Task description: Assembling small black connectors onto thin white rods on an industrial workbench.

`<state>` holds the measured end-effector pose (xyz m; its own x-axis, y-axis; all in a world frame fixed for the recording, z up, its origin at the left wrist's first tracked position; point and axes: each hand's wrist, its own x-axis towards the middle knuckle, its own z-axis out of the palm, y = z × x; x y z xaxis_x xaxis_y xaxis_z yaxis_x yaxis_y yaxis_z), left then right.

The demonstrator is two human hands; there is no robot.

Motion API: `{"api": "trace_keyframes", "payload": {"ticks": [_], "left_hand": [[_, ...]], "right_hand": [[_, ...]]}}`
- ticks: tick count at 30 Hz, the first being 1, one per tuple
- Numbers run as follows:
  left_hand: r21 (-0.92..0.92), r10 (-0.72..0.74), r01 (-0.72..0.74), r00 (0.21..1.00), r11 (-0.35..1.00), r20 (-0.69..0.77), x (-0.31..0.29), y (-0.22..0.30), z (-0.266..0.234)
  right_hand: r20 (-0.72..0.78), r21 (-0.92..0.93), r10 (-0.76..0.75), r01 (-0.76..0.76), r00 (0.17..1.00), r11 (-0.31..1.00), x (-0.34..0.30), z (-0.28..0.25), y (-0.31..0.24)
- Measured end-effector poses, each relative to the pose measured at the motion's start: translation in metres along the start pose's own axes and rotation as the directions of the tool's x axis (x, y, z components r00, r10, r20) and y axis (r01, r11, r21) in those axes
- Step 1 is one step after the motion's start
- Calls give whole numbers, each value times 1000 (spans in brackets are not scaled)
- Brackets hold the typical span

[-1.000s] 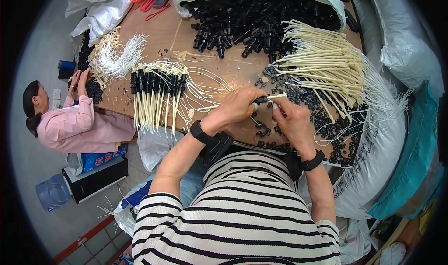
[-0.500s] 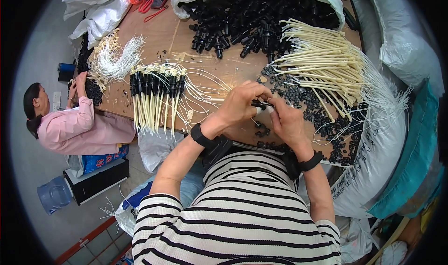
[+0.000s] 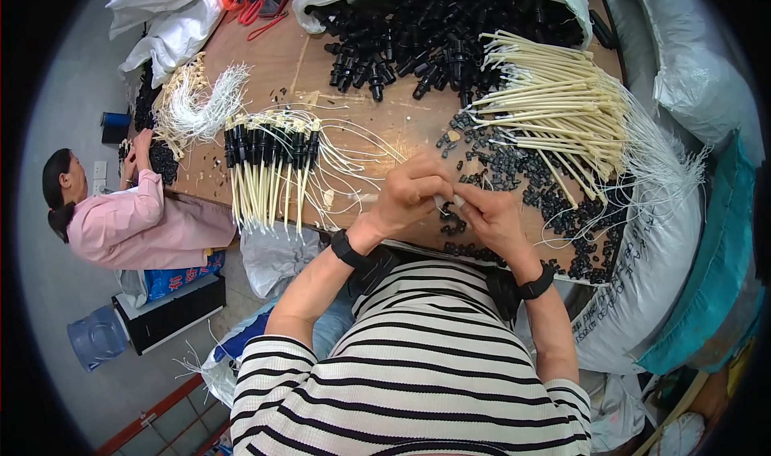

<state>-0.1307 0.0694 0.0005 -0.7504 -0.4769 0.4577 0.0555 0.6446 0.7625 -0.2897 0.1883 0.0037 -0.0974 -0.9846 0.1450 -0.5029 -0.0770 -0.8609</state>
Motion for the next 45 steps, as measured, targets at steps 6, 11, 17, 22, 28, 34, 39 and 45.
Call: {"api": "trace_keyframes", "payload": {"ticks": [6, 11, 17, 22, 28, 34, 39, 45], "left_hand": [[117, -465, 482, 873, 868, -147, 18, -38, 15], [283, -395, 398, 916, 873, -70, 24, -57, 7], [-298, -772, 743, 635, 599, 32, 18, -44, 9], [-272, -535, 502, 843, 821, -61, 18, 3, 41], [-270, -518, 470, 843, 840, -144, 20, 7, 44], [-140, -639, 638, 768, 757, 41, 11, -7, 39], [-78, -606, 601, 793, 795, -69, 11, -6, 34], [38, -225, 222, 966, 974, 124, 9, 6, 26]], "right_hand": [[-166, 17, 294, -295, 941, 955, -7, 9, 14], [-228, 31, 366, -370, 902, 929, -8, -2, 16], [-265, 96, 435, -425, 861, 900, 0, -2, 18], [-212, 123, 449, -432, 868, 893, 7, 7, 26], [19, 769, 525, -348, 851, 537, 6, 5, 21], [-190, 286, 376, -316, 907, 905, 2, 9, 18], [-240, 177, 287, -249, 927, 952, -1, 10, 20], [60, 959, 404, -165, 913, 231, -4, -14, 14]]}}
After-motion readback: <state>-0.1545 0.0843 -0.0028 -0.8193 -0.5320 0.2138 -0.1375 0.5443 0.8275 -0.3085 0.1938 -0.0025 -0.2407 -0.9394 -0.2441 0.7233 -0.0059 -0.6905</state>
